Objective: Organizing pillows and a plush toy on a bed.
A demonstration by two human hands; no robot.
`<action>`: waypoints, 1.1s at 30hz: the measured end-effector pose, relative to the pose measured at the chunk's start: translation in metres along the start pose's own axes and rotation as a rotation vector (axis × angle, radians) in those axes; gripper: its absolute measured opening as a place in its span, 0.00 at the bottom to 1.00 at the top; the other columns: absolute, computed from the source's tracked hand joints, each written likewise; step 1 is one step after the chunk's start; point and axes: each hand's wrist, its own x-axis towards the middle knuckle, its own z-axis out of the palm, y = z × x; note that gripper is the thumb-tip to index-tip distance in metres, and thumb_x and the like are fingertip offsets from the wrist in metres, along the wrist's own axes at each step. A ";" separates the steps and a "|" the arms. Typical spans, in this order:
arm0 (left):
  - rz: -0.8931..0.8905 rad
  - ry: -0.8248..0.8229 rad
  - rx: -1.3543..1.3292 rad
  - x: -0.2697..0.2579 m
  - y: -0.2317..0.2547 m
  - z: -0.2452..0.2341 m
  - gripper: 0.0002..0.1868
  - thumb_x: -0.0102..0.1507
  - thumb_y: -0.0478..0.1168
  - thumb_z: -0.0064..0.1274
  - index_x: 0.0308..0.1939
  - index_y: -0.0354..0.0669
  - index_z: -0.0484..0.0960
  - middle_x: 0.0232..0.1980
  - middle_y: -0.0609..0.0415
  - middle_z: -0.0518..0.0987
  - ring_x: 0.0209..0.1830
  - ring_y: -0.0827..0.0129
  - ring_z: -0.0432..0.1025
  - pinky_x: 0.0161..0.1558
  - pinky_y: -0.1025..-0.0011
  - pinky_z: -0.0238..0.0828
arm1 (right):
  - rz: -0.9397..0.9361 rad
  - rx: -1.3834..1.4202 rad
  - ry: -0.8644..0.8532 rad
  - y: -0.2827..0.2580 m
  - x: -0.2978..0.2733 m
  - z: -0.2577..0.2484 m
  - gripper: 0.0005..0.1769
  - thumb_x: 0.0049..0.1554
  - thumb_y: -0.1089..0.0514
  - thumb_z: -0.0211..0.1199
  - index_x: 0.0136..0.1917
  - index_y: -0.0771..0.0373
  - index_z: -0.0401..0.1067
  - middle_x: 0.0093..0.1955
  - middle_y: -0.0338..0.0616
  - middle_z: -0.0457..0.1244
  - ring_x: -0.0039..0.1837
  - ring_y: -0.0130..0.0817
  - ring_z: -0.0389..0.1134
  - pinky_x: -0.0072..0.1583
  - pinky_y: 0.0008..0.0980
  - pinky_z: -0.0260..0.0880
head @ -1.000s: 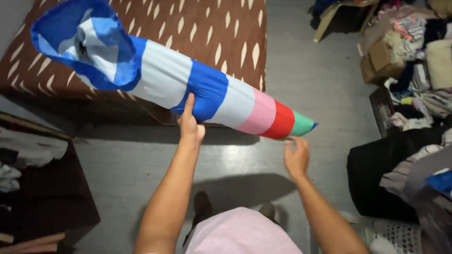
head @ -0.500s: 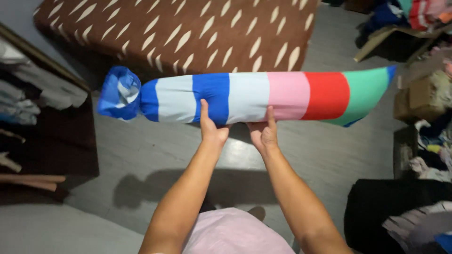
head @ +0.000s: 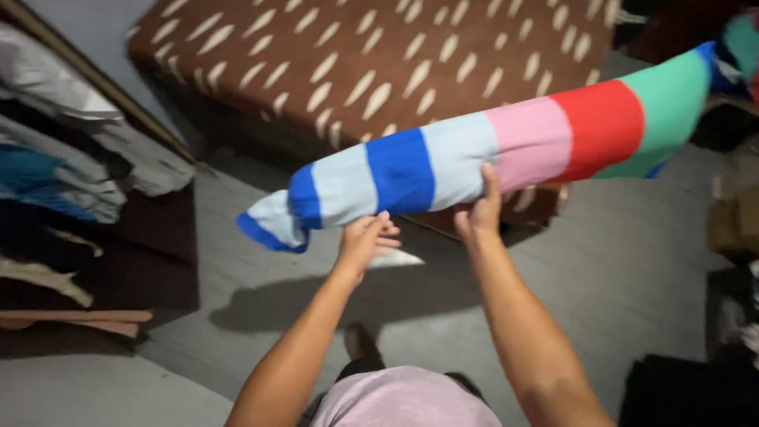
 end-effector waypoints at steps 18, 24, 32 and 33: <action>0.393 0.764 0.311 0.096 0.174 -0.236 0.45 0.58 0.58 0.67 0.72 0.39 0.67 0.72 0.40 0.68 0.72 0.53 0.63 0.70 0.59 0.59 | 0.257 -0.069 -0.102 0.119 0.167 0.150 0.41 0.52 0.37 0.65 0.74 0.55 0.61 0.72 0.44 0.62 0.73 0.46 0.64 0.73 0.54 0.65; 0.286 0.420 -0.096 0.158 0.199 -0.270 0.44 0.55 0.53 0.68 0.69 0.37 0.68 0.65 0.44 0.77 0.65 0.60 0.71 0.66 0.63 0.67 | 0.345 -0.080 -0.189 0.159 0.258 0.200 0.40 0.55 0.37 0.62 0.75 0.55 0.60 0.74 0.46 0.61 0.75 0.49 0.62 0.74 0.55 0.63; 0.162 0.397 -0.081 0.217 0.240 -0.298 0.43 0.53 0.53 0.69 0.66 0.32 0.74 0.62 0.43 0.80 0.61 0.61 0.75 0.62 0.64 0.72 | 0.423 -0.129 -0.258 0.218 0.363 0.260 0.41 0.57 0.36 0.57 0.77 0.56 0.58 0.76 0.47 0.59 0.76 0.49 0.60 0.75 0.53 0.60; 0.182 0.399 -0.037 0.224 0.248 -0.302 0.43 0.52 0.53 0.69 0.65 0.34 0.75 0.62 0.44 0.80 0.60 0.62 0.75 0.61 0.65 0.71 | 0.407 -0.126 -0.297 0.228 0.375 0.268 0.42 0.57 0.35 0.57 0.77 0.57 0.58 0.77 0.49 0.59 0.77 0.51 0.60 0.76 0.53 0.60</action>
